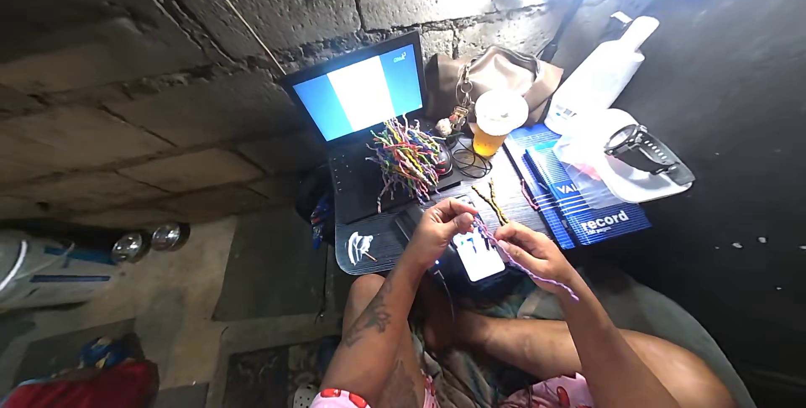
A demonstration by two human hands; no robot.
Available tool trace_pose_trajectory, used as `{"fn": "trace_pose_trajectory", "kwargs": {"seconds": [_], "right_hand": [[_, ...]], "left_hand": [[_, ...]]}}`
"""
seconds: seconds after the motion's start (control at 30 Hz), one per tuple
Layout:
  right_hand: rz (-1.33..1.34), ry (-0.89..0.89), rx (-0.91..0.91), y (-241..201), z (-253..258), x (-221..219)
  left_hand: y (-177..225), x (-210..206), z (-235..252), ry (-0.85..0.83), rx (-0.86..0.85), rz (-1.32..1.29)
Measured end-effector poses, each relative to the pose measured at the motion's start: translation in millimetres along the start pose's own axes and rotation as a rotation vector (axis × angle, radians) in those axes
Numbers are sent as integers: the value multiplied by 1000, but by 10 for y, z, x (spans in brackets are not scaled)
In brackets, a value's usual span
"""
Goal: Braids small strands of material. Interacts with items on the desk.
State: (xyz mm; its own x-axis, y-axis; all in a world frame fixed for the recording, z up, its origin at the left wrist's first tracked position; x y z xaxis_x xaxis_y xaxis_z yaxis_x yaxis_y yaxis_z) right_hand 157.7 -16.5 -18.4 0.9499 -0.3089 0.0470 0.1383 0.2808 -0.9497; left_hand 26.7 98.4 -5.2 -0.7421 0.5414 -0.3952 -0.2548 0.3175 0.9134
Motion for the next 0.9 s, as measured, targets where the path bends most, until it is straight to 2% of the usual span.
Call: {"fn": "trace_pose_trajectory", "kwargs": {"seconds": [0.2,0.4,0.53,0.63,0.73,0.8,0.9], "right_hand": [[-52,35,32,-113,-45,-58],[-142,293,122,-180,-48,-7],[-53,337,85,-188,-47,14],[16,215,121,-185,-42,24],[-48,91,226,-194,-45,28],[-111,123,279,-212,-47,37],[-186,292,346,-259,-63,60]], "left_hand": [[-122,-141,-29,-34,24,-7],[-186,-240,-78,-57,-25,176],[-258,-312,-130,-92,-15,221],[-278,-343,-159,-72,94,90],[-301,-337,-201,-34,274,-79],[-353,-346,-252,-40,391,-178],[-403,-416,-316,-48,469,-196]]}}
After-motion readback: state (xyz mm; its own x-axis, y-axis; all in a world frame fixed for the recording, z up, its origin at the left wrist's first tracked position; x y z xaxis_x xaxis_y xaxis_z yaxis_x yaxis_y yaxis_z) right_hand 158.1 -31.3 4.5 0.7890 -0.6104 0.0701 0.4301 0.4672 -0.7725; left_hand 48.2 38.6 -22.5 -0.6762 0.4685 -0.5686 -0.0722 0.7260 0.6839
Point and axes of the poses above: each hand's wrist, its own z-axis towards the middle knuckle, its own x-axis out of the back of the hand, y = z × x, the point moved 6 cm from there along z, towards the middle knuckle, and after that the axes turned 12 degrees about y, right-handed, at the moved point
